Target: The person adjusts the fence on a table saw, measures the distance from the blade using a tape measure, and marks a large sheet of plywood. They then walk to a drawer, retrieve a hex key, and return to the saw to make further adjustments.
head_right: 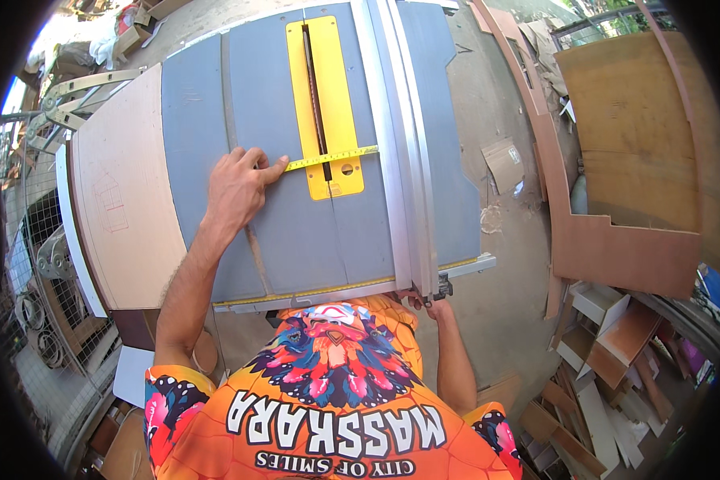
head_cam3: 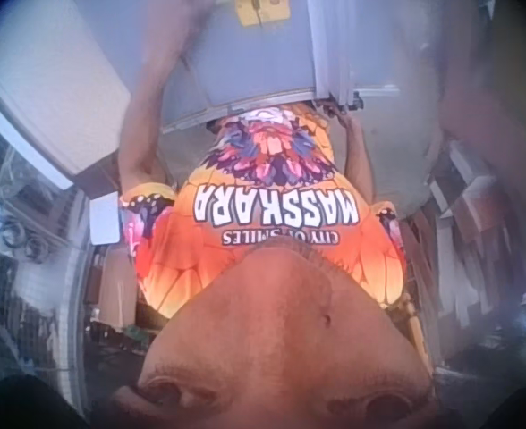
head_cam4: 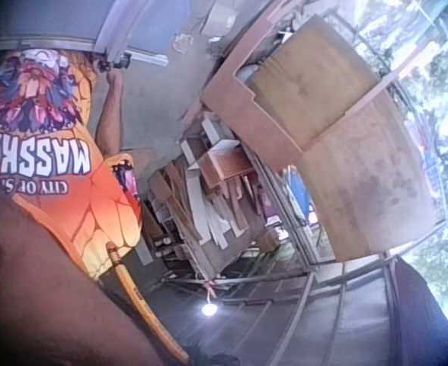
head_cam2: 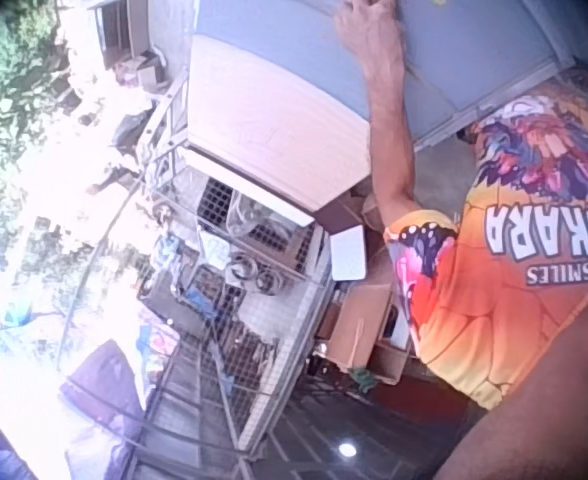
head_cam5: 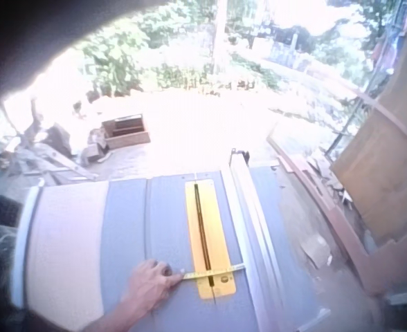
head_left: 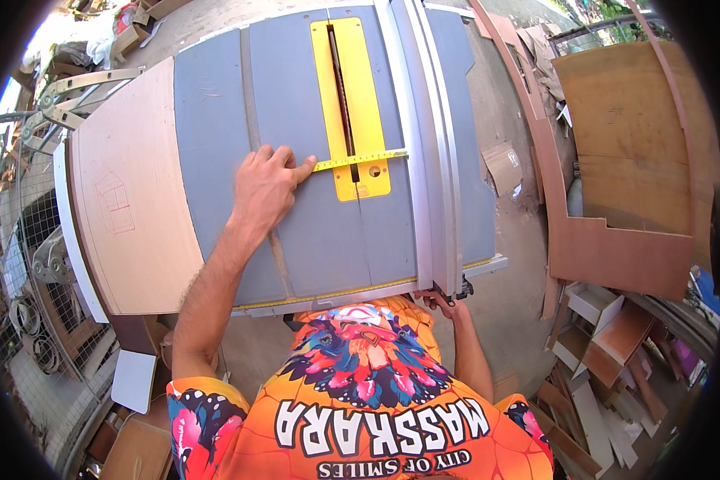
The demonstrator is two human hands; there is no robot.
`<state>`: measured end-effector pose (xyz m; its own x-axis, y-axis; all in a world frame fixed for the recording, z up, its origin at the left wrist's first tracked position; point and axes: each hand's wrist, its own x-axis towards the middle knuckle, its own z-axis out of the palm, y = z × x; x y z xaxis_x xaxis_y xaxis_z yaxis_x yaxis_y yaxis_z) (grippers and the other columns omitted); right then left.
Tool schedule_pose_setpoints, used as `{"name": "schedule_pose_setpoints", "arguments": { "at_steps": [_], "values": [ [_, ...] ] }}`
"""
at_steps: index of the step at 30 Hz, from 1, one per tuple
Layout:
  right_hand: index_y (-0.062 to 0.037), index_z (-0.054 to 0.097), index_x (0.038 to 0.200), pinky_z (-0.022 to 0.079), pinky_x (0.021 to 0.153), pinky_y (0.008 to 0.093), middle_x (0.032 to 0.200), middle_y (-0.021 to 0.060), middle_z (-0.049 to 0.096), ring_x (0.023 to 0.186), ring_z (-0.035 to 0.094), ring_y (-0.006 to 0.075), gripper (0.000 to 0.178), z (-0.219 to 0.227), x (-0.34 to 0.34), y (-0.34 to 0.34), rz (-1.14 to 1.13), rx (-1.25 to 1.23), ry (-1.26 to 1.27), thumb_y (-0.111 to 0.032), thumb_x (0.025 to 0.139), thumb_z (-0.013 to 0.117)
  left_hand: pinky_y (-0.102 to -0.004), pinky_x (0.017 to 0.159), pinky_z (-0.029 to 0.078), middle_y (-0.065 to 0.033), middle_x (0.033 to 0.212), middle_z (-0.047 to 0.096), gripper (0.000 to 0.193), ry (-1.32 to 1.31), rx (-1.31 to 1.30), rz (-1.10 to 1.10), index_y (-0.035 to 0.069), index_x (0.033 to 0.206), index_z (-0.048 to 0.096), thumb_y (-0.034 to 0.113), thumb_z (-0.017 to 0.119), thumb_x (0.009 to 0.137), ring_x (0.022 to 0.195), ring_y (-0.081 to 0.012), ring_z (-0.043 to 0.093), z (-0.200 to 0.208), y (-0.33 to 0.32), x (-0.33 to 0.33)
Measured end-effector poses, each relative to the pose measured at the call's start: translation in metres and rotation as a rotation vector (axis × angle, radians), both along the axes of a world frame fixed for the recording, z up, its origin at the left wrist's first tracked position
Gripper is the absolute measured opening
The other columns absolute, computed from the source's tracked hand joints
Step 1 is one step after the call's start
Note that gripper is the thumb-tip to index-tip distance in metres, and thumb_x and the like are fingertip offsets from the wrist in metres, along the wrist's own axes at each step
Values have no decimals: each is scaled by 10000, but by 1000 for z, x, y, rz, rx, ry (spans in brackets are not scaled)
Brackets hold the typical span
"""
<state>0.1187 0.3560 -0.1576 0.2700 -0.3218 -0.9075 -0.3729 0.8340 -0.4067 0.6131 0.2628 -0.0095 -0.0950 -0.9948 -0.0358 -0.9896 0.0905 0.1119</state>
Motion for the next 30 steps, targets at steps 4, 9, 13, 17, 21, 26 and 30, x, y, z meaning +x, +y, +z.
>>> {"name": "schedule_pose_setpoints", "arguments": {
  "at_steps": [4,9,13,17,21,26,30],
  "values": [
    [-70,723,877,404,470,258,716,17,666,576,569,112,165,-13,-9,13,-20,15,-10,-121,797,858,-340,763,508,20,932,660,387,15,-104,49,302,1220,799,66,694,930,857,-163,585,26,-15,32],
    [-80,722,879,396,463,262,720,15,664,583,583,126,198,-30,-16,14,-27,25,-16,-115,770,884,-312,725,516,27,911,685,328,-107,-244,170,333,1204,802,127,709,967,830,-139,590,46,-74,83],
    [-52,692,888,433,453,301,666,46,646,536,592,158,221,-25,-17,22,-35,-8,22,-74,762,873,-327,756,521,23,957,711,282,-124,-149,173,338,1207,799,200,698,983,863,-147,610,52,-142,94],
    [-20,654,1004,475,450,336,673,97,651,552,639,218,264,-29,-23,27,-61,-19,18,-76,813,827,-341,780,524,-1,957,714,271,-210,-170,119,339,1211,796,219,672,1001,887,-165,624,34,-196,107],
    [-60,709,1018,475,495,288,764,93,721,620,664,175,295,1,-4,7,-153,23,33,-341,943,759,-354,799,523,-13,955,708,274,-254,-207,76,342,1215,794,223,664,1006,910,-174,631,2,-215,111],
    [-30,707,1038,523,527,312,776,107,728,655,690,191,218,1,-10,10,-58,-52,15,-231,954,721,-350,809,510,-7,935,688,269,-158,-185,74,343,1194,802,229,691,978,918,-165,628,-8,-208,107],
    [-21,709,1060,543,557,317,824,107,744,692,702,193,206,-2,-21,9,-13,-82,-40,-204,964,702,-334,822,499,-3,928,681,276,-179,-252,46,351,1203,794,225,650,1004,917,-167,633,-17,-204,115]
  ]
}}
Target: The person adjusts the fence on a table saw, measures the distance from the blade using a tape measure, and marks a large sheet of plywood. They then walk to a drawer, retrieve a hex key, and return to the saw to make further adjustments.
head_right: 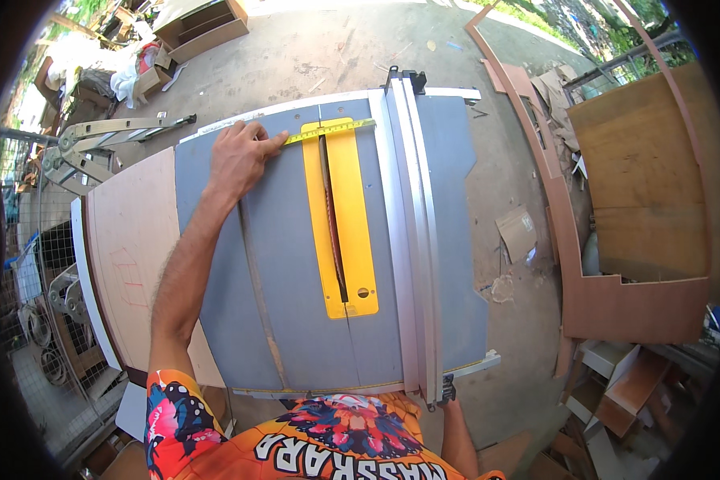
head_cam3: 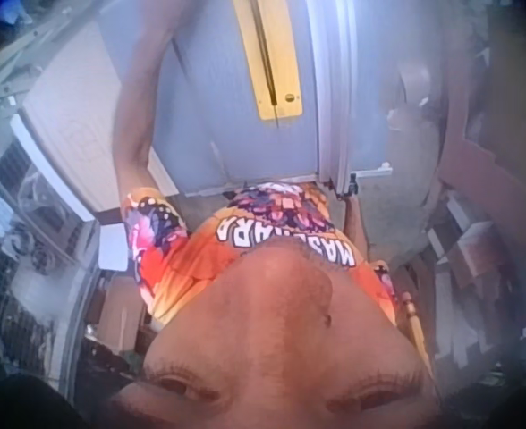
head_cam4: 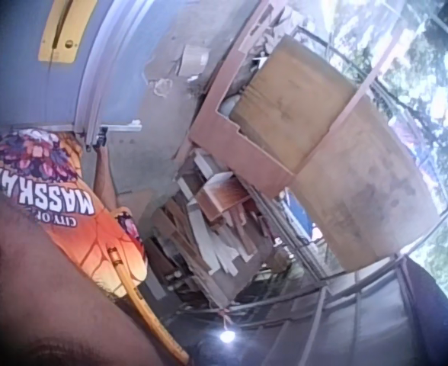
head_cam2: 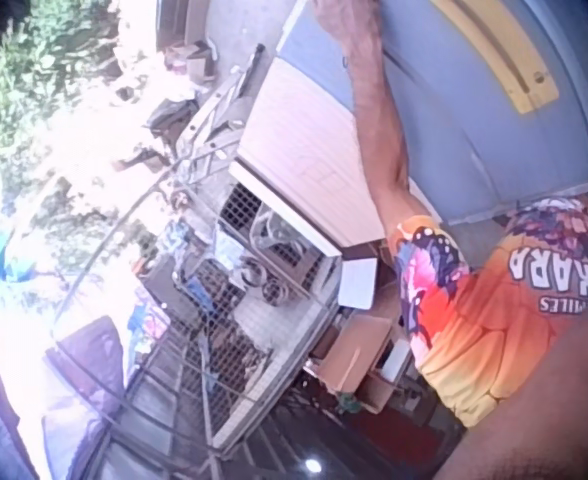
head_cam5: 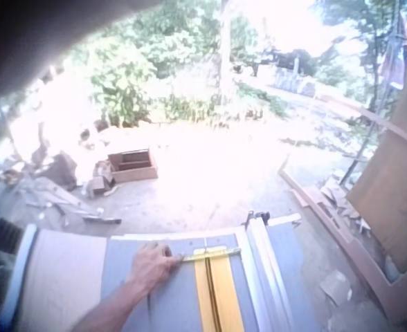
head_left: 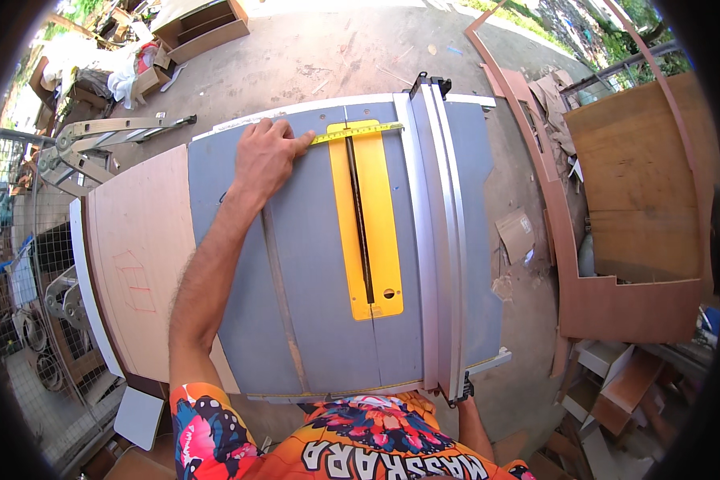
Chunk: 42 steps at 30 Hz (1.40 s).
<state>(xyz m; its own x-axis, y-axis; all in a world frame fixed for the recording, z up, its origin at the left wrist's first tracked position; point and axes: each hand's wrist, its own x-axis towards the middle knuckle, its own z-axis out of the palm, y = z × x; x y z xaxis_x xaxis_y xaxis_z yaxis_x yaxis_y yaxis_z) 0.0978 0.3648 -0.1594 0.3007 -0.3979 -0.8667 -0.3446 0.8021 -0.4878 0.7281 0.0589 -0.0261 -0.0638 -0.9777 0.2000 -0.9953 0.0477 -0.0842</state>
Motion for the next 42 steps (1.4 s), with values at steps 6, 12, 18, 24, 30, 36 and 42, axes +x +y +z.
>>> {"name": "schedule_pose_setpoints", "arguments": {
  "at_steps": [6,12,18,24,30,36,42],
  "values": [
    [-21,706,1069,545,563,320,832,108,743,702,703,196,207,-4,1,-2,-13,44,39,-199,963,703,-324,834,484,10,936,684,288,-40,14,6,360,1217,785,223,618,1026,919,-159,629,1,0,7],
    [-21,702,1078,548,569,323,839,109,743,712,704,199,209,-5,3,-4,-13,49,50,-195,961,703,-343,822,485,11,960,691,306,-39,54,8,361,1217,787,197,613,1026,923,-151,625,-1,2,2],
    [-21,699,1087,550,575,325,847,110,743,722,705,202,211,-7,4,-5,-18,52,60,-190,960,704,-340,845,476,11,957,690,320,-17,76,-17,353,1229,785,176,608,1030,933,-145,619,1,0,4],
    [-21,696,1096,553,580,328,854,111,743,732,706,204,214,-9,5,-6,-20,56,66,-185,959,704,-341,871,479,12,962,690,329,-39,139,-15,354,1226,787,160,605,1032,933,-144,616,6,-3,2],
    [-20,692,1105,555,586,330,862,112,742,742,707,207,218,-8,4,-7,-21,59,71,-181,958,705,-346,887,483,5,970,695,343,-48,161,-36,360,1230,784,148,608,1026,938,-151,621,10,-5,4],
    [-20,689,1113,558,592,333,869,113,742,752,708,210,222,-7,5,-9,-19,59,79,-176,957,706,-346,903,487,-6,983,700,363,-46,187,-28,354,1232,784,120,610,1016,968,-155,635,14,-7,3],
    [-20,686,1122,560,598,335,877,114,742,762,709,213,226,-8,5,-11,-15,54,91,-172,956,706,-346,913,489,-2,996,703,378,-76,172,-32,345,1245,779,103,608,1011,976,-157,634,12,-5,3]
  ]
}}
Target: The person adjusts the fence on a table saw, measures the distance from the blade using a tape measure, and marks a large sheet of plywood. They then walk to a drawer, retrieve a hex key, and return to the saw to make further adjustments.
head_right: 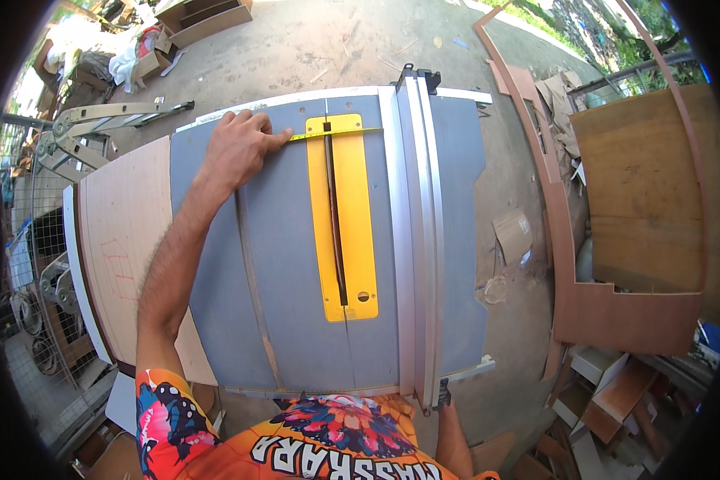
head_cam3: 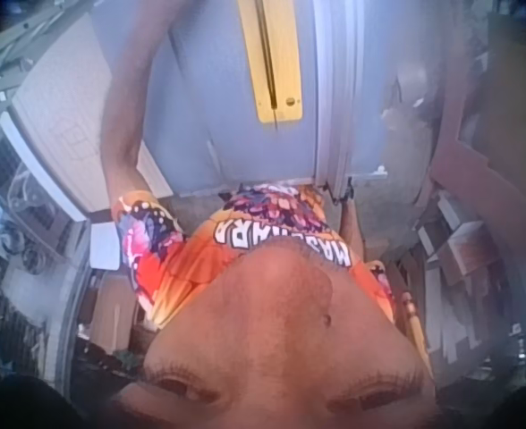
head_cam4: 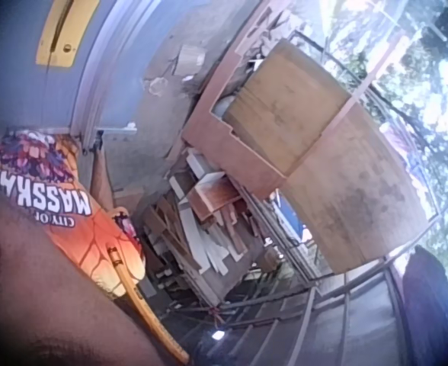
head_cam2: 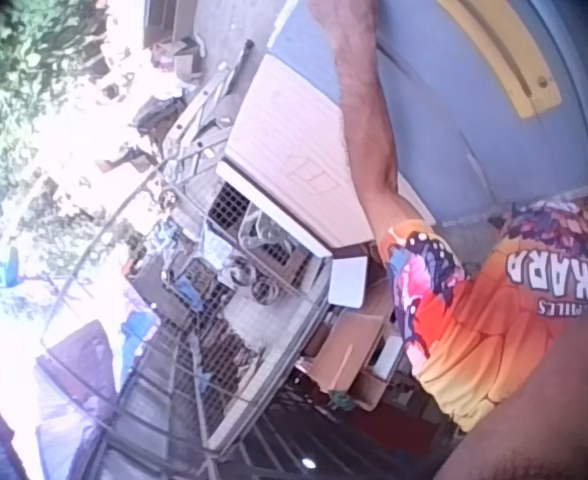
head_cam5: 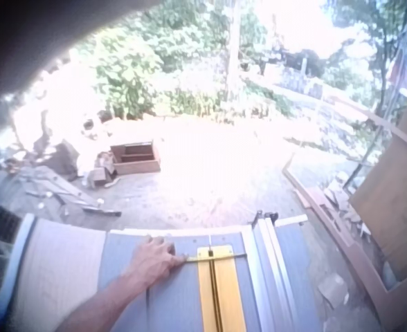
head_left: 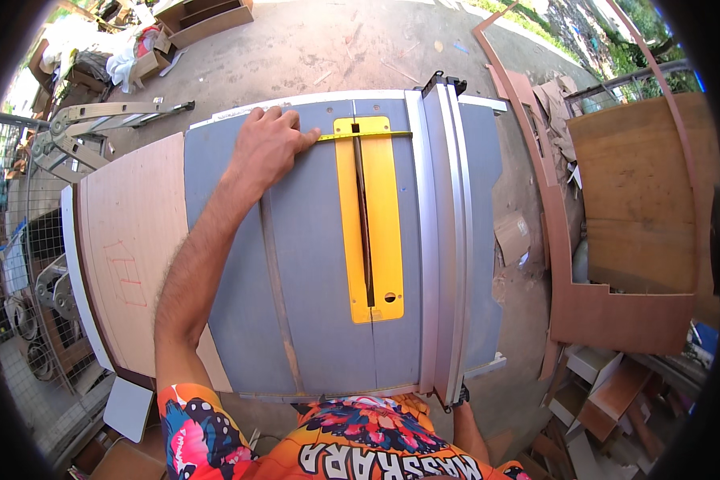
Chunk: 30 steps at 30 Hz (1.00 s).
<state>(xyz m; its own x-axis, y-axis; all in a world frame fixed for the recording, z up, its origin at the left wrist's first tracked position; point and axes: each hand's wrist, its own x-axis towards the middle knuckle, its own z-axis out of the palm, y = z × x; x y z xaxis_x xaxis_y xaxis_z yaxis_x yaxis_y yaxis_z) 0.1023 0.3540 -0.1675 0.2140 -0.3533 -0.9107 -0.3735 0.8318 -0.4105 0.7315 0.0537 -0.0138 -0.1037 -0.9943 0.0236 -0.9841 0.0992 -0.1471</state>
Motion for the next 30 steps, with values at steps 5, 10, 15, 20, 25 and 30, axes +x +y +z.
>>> {"name": "schedule_pose_setpoints", "arguments": {
  "at_steps": [5,10,15,20,25,30],
  "values": [
    [-20,683,1130,562,603,337,883,115,742,770,710,215,230,0,1,-1,-9,-2,11,-168,955,707,-346,921,489,2,996,704,379,28,7,10,344,1248,778,100,617,1007,977,-157,630,-3,0,0],
    [-20,680,1137,564,608,340,889,115,742,779,711,218,235,-5,4,-10,-8,0,13,-164,954,707,-340,920,488,1,1019,713,366,3,42,20,347,1252,777,118,619,1014,983,-158,627,4,0,-2],
    [-20,678,1144,566,613,342,896,116,742,787,712,220,240,-11,14,-19,-19,1,20,-161,953,708,-338,918,487,3,1018,717,350,-35,73,19,341,1244,781,131,624,1012,980,-161,630,9,-3,-6],
    [-19,675,1152,568,617,344,902,117,741,795,713,223,245,-18,24,-34,-34,1,24,-157,952,708,-332,887,480,13,999,709,352,-70,32,-15,333,1239,784,123,628,1003,972,-147,626,6,-2,-4],
    [-19,672,1159,570,622,346,908,118,741,804,714,225,250,-26,34,-50,-52,11,39,-153,951,709,-316,863,462,20,978,696,344,-72,-2,-45,313,1231,788,123,636,988,946,-139,611,7,1,-3],
    [-19,669,1167,572,627,348,914,119,741,812,714,227,256,-37,44,-63,-75,41,71,-149,950,709,-315,863,454,18,949,670,307,-64,-31,-95,260,1222,788,148,638,979,917,-142,594,7,0,-4]
  ]
}}
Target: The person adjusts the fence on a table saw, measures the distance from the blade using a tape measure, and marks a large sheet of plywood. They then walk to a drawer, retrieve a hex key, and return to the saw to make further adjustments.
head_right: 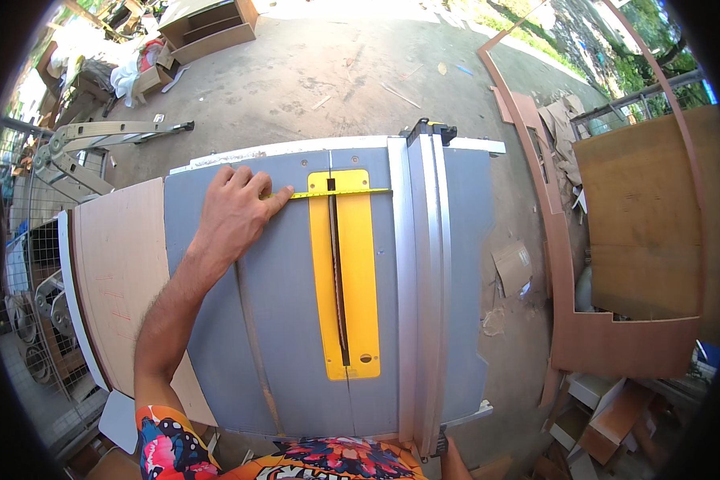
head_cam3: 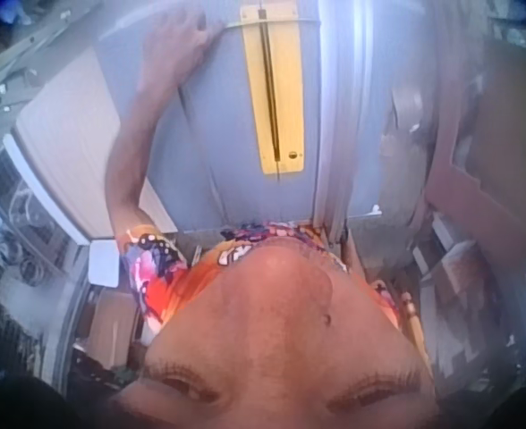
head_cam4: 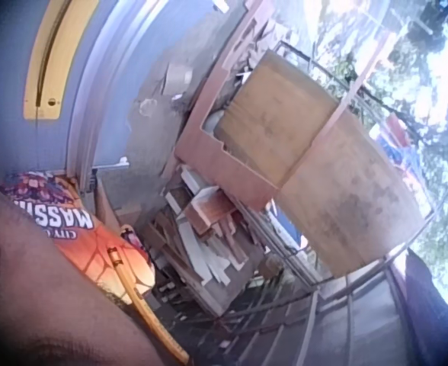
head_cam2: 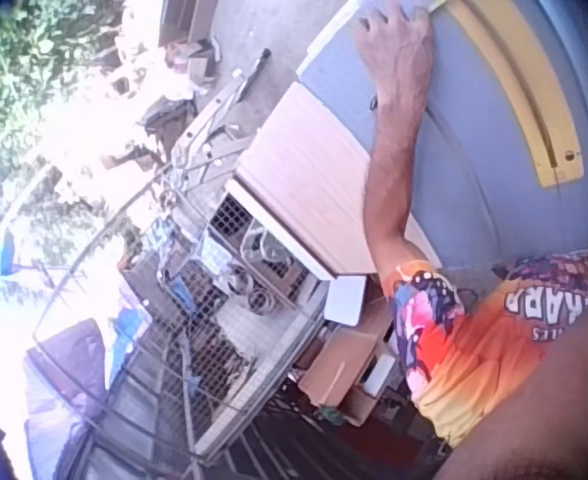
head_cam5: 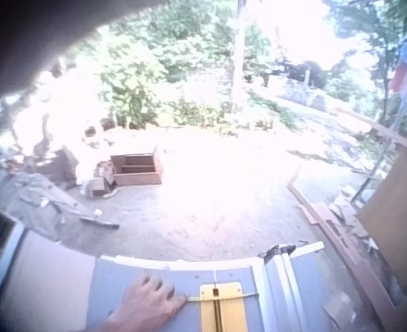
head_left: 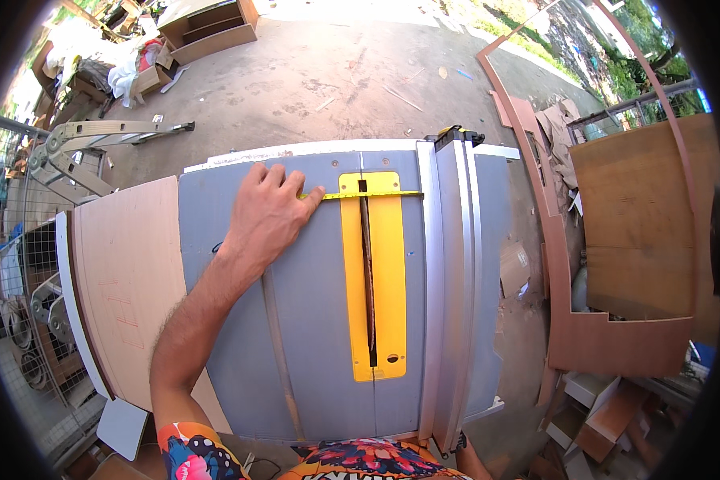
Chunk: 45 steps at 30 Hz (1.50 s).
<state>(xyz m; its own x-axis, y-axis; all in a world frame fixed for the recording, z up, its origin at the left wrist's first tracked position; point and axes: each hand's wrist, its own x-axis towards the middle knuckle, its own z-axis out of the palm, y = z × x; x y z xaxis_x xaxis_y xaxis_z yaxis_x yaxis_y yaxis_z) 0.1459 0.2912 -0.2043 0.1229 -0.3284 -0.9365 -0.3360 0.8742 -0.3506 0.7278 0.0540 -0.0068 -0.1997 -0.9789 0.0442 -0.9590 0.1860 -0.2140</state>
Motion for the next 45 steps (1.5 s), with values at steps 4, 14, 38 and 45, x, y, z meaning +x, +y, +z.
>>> {"name": "schedule_pose_setpoints", "arguments": {
  "at_steps": [4,14,38,45],
  "values": [
    [-19,667,1172,574,631,350,919,119,741,819,715,229,260,-2,4,-10,-10,42,28,-146,949,710,-333,854,456,-24,918,665,275,35,8,-23,173,1221,787,171,636,990,903,-174,614,-1,1,2],
    [-19,662,1187,578,641,354,932,121,741,835,717,234,272,-5,8,-19,-20,84,62,-139,948,711,-348,822,452,-27,858,623,250,121,16,-83,119,1146,796,143,654,941,852,-185,605,7,-12,7],
    [-18,648,1223,587,664,364,962,125,740,875,721,246,305,-13,13,-31,-35,82,76,-121,943,713,-325,853,430,6,905,636,410,128,295,-62,344,1317,722,115,597,1002,860,-147,605,22,-28,14],
    [-18,644,1233,590,671,367,971,126,739,887,722,249,315,-18,16,-38,-45,100,93,-115,942,714,-330,843,425,8,886,628,385,184,338,-52,326,1281,748,111,588,1004,841,-148,586,27,-33,15]
  ]
}}
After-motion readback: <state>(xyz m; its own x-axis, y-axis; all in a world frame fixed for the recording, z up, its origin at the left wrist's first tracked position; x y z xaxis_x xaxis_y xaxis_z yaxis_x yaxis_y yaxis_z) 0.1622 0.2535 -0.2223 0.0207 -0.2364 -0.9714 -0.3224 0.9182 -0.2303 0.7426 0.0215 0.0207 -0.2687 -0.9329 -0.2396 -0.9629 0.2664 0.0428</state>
